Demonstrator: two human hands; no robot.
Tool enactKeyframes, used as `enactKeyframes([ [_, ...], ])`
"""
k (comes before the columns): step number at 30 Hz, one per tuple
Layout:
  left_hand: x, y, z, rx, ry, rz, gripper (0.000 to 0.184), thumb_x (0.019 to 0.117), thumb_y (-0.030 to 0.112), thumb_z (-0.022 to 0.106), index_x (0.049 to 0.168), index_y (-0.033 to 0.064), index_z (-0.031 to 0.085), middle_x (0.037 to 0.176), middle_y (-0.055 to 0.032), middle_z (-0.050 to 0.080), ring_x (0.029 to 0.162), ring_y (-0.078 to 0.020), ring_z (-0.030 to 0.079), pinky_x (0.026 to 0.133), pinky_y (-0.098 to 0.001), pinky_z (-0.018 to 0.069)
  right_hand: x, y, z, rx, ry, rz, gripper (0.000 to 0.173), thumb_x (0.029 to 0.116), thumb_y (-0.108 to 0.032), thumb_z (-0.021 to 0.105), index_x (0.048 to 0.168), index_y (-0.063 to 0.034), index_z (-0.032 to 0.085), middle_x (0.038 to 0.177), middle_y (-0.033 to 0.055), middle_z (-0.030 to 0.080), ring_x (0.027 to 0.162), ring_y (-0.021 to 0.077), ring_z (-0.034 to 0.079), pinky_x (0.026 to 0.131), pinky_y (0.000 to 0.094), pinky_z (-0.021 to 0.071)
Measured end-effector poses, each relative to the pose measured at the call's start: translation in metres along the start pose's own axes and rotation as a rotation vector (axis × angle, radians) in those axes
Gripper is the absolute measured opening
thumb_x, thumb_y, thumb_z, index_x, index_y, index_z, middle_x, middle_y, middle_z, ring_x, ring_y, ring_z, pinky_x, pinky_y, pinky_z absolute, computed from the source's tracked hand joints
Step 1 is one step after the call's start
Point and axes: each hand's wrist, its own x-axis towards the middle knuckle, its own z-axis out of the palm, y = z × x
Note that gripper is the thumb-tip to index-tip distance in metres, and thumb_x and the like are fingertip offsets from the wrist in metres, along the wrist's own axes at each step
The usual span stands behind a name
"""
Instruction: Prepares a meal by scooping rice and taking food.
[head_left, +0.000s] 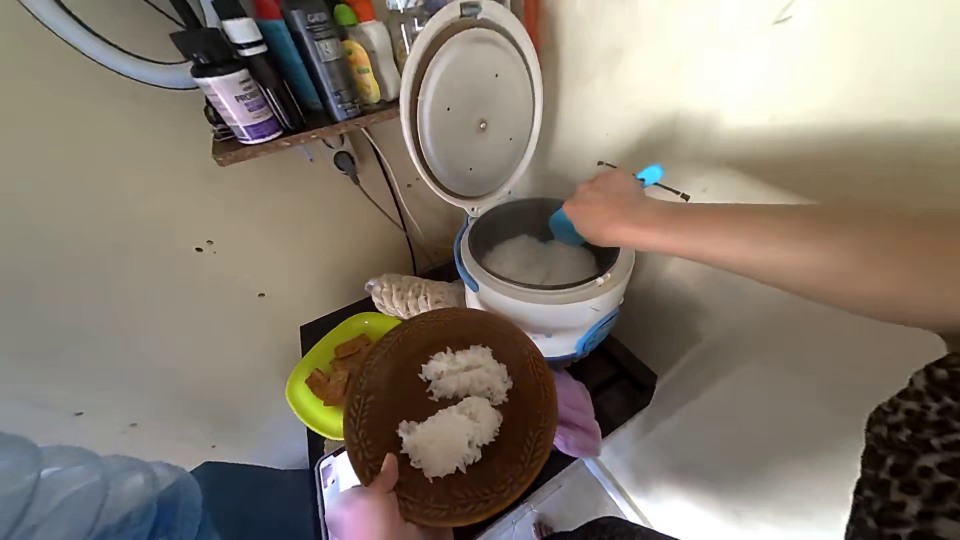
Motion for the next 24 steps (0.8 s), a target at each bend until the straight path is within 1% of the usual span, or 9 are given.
enactKeyframes([
  [2, 0.000, -0.006, -0.004, 0.012, -0.003, -0.016, 0.035, 0.1036, 0.018, 0.026, 0.106, 0.0177, 0.062, 0.094, 0.0058, 0.077, 0.092, -0.0054, 0.074, 0.082, -0.0288, 0.0626, -0.002, 0.005, -0.002, -0.017, -0.047, -0.038, 0.010, 0.0954, -0.001, 0.063, 0.098, 0.0068, 0.068, 0.097, 0.0260, 0.067, 0.098, 0.0464, 0.066, 0.077, 0.0611, 0.0505],
  [5, 0.004, -0.007, -0.008, -0.010, -0.016, -0.025, 0.037, 0.1035, 0.020, 0.029, 0.105, 0.0183, 0.065, 0.095, 0.0043, 0.078, 0.092, -0.0062, 0.074, 0.082, -0.0299, 0.0628, -0.003, 0.020, 0.000, 0.036, -0.087, -0.015, 0.014, 0.0923, -0.011, 0.071, 0.094, 0.0026, 0.068, 0.093, 0.0232, 0.067, 0.095, 0.0443, 0.066, 0.075, 0.0618, 0.0496],
  [7, 0.008, -0.006, -0.008, -0.009, -0.018, -0.016, 0.037, 0.1035, 0.021, 0.029, 0.104, 0.0195, 0.066, 0.095, 0.0046, 0.077, 0.092, -0.0055, 0.074, 0.082, -0.0295, 0.0626, -0.002, 0.024, 0.004, 0.063, -0.083, -0.008, 0.016, 0.0944, -0.017, 0.069, 0.098, -0.0019, 0.070, 0.092, 0.0202, 0.068, 0.094, 0.0419, 0.067, 0.073, 0.0605, 0.0495],
  [9, 0.009, -0.005, -0.009, -0.010, -0.030, -0.009, 0.036, 0.1034, 0.020, 0.029, 0.104, 0.0207, 0.065, 0.095, 0.0050, 0.077, 0.093, -0.0048, 0.074, 0.082, -0.0289, 0.0625, -0.002, 0.022, 0.009, 0.134, -0.076, -0.030, 0.020, 0.0966, -0.021, 0.066, 0.107, -0.0054, 0.073, 0.095, 0.0190, 0.069, 0.095, 0.0411, 0.067, 0.072, 0.0621, 0.0503],
  [12, 0.011, -0.004, -0.011, -0.016, -0.050, -0.005, 0.036, 0.1031, 0.020, 0.031, 0.104, 0.0219, 0.067, 0.096, 0.0059, 0.078, 0.093, -0.0045, 0.073, 0.083, -0.0283, 0.0622, -0.001, 0.007, 0.014, 0.213, -0.101, -0.096, 0.017, 0.0977, -0.024, 0.066, 0.102, -0.0096, 0.074, 0.094, 0.0157, 0.070, 0.093, 0.0386, 0.067, 0.072, 0.0617, 0.0505],
  [15, 0.011, -0.005, -0.012, -0.036, -0.047, -0.007, 0.038, 0.1029, 0.019, 0.032, 0.102, 0.0218, 0.069, 0.097, 0.0053, 0.078, 0.094, -0.0048, 0.074, 0.083, -0.0287, 0.0623, 0.005, -0.001, 0.020, 0.329, -0.130, -0.128, 0.021, 0.0995, -0.023, 0.064, 0.114, -0.0135, 0.076, 0.101, 0.0138, 0.072, 0.098, 0.0357, 0.068, 0.078, 0.0608, 0.0518],
  [17, 0.010, -0.005, -0.012, -0.039, -0.048, -0.014, 0.040, 0.1031, 0.018, 0.029, 0.101, 0.0216, 0.069, 0.096, 0.0055, 0.078, 0.093, -0.0040, 0.073, 0.083, -0.0282, 0.0622, 0.013, 0.001, 0.029, 0.446, -0.118, -0.148, 0.025, 0.1003, -0.022, 0.064, 0.121, -0.0138, 0.076, 0.104, 0.0141, 0.073, 0.101, 0.0346, 0.068, 0.083, 0.0614, 0.0525],
  [19, 0.010, -0.004, -0.012, -0.039, -0.049, -0.023, 0.041, 0.1036, 0.018, 0.028, 0.101, 0.0217, 0.068, 0.096, 0.0058, 0.078, 0.093, -0.0039, 0.074, 0.083, -0.0283, 0.0623, 0.018, 0.000, 0.034, 0.522, -0.103, -0.166, 0.026, 0.1005, -0.020, 0.064, 0.122, -0.0127, 0.075, 0.106, 0.0149, 0.073, 0.102, 0.0345, 0.068, 0.085, 0.0612, 0.0524],
  [24, 0.009, -0.004, -0.011, -0.026, -0.037, -0.024, 0.041, 0.1036, 0.018, 0.026, 0.101, 0.0211, 0.067, 0.095, 0.0063, 0.078, 0.092, -0.0040, 0.074, 0.082, -0.0281, 0.0624, 0.032, -0.003, 0.039, 0.688, -0.123, -0.159, 0.020, 0.1006, -0.013, 0.064, 0.112, -0.0035, 0.076, 0.089, 0.0144, 0.072, 0.079, 0.0259, 0.067, 0.076, 0.0490, 0.0534],
])
